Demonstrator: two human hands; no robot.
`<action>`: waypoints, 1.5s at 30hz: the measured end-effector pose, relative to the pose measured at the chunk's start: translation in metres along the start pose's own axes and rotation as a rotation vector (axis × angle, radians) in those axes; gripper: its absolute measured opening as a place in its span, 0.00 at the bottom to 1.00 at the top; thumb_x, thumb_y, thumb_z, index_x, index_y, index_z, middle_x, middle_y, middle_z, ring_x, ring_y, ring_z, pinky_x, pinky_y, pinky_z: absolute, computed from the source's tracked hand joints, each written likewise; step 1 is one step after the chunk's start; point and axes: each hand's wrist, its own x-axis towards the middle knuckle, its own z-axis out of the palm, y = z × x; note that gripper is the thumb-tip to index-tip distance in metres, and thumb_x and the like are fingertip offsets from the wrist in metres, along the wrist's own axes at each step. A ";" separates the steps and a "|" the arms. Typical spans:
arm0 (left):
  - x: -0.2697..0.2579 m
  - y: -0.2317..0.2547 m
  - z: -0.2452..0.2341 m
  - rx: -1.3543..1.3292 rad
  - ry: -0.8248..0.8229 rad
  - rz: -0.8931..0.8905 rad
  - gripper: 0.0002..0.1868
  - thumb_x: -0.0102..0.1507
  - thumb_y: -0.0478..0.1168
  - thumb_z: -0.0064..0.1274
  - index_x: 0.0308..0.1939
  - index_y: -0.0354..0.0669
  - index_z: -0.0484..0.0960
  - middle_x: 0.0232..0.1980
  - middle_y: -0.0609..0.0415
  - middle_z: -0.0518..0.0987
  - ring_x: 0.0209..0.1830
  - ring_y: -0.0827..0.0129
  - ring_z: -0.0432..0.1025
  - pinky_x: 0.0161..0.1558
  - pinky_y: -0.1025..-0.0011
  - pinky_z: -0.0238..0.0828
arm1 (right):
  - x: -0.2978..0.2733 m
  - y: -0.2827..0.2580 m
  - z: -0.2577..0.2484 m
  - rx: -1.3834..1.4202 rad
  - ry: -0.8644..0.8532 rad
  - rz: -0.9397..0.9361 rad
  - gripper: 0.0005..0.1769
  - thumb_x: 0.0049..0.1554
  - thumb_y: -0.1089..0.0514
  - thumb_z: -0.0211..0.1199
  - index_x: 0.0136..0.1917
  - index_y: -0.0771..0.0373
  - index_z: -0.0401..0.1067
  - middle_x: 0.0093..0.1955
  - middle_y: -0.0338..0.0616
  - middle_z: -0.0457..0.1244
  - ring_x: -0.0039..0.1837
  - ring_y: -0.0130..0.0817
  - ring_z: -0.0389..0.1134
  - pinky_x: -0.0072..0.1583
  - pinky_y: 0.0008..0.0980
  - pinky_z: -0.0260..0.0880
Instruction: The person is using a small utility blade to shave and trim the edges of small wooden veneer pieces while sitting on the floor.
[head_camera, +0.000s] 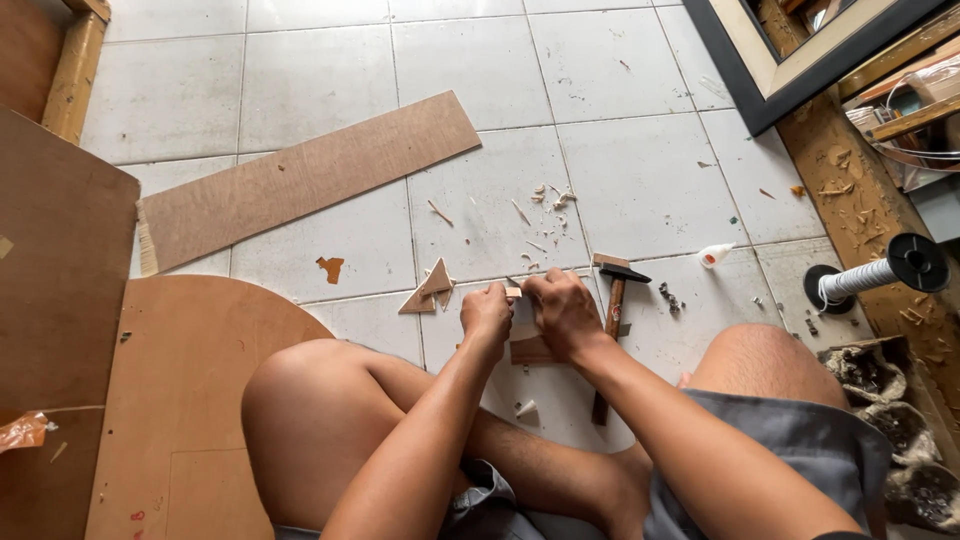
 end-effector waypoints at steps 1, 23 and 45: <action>-0.003 0.000 0.000 0.000 -0.001 -0.001 0.17 0.62 0.48 0.48 0.26 0.46 0.87 0.16 0.55 0.72 0.11 0.67 0.65 0.15 0.68 0.61 | 0.000 -0.002 -0.006 -0.001 -0.001 0.001 0.06 0.66 0.54 0.62 0.49 0.45 0.80 0.43 0.43 0.65 0.50 0.51 0.74 0.52 0.48 0.79; -0.040 0.021 -0.026 -0.427 -0.242 -0.096 0.10 0.68 0.39 0.68 0.47 0.41 0.82 0.39 0.50 0.86 0.40 0.65 0.89 0.43 0.73 0.90 | -0.001 -0.029 -0.065 0.261 -0.053 0.228 0.11 0.61 0.59 0.75 0.56 0.47 0.87 0.46 0.41 0.75 0.53 0.37 0.79 0.56 0.39 0.82; -0.015 0.025 -0.014 -0.087 -0.196 -0.157 0.14 0.66 0.49 0.45 0.33 0.49 0.82 0.22 0.63 0.68 0.15 0.75 0.59 0.19 0.72 0.53 | -0.006 -0.018 -0.078 0.178 0.015 0.095 0.10 0.60 0.61 0.76 0.53 0.45 0.87 0.43 0.33 0.73 0.48 0.31 0.77 0.52 0.32 0.80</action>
